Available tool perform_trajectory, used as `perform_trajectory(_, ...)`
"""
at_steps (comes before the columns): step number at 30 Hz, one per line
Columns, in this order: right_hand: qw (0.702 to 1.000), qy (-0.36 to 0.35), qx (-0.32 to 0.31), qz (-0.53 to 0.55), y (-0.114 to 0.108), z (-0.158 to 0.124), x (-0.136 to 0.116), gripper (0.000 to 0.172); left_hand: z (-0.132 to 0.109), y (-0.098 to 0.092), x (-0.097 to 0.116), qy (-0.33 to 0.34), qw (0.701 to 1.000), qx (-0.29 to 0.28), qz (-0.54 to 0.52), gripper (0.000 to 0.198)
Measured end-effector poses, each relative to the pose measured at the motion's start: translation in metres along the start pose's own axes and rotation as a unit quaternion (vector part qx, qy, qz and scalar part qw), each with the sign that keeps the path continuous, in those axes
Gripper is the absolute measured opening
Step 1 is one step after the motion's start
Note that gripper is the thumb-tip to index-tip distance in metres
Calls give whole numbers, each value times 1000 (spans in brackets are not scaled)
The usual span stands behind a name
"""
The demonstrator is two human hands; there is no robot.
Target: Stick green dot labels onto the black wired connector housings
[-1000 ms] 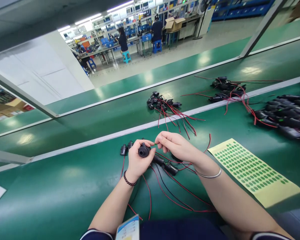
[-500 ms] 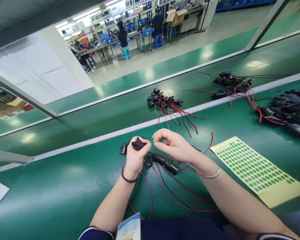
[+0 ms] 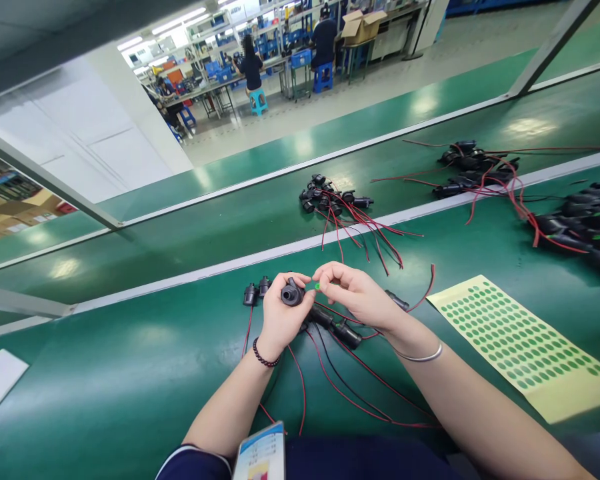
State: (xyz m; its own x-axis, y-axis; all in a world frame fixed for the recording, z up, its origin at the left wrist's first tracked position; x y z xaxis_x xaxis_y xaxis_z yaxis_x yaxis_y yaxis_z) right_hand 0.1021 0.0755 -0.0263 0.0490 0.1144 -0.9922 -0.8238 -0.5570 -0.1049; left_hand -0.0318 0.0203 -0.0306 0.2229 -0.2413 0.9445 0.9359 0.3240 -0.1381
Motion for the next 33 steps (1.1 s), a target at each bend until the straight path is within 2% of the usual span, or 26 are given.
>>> perform_trajectory(5,996,23,-36,76,11,-9,-6,21,0,-1,3,57,994,6,96,14)
perform_trajectory(14,999,-20,-7,42,13,-12,-8,15,-3,4,5,135,978,-6,160,16)
perform_trajectory(21,999,-52,8,2,13,-13,-8,10,-4,6,7,152,972,-3,178,15)
perform_trajectory(33,998,-50,24,-9,14,-14,-6,10,-7,8,6,170,965,-8,198,15)
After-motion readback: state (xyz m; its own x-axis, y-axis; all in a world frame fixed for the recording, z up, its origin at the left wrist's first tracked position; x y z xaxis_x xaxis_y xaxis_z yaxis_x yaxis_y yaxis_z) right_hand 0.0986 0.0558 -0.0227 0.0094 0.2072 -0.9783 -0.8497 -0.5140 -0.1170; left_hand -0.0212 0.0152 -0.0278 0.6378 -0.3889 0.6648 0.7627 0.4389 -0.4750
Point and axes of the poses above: each hand's wrist, its own z-axis towards the middle knuckle, its own y-axis out of the palm, x = y × z, the point moved 6 cm from there along z, towards the middle knuckle, and after that the axes turned 2 degrees about y, right-handed, at the moved point
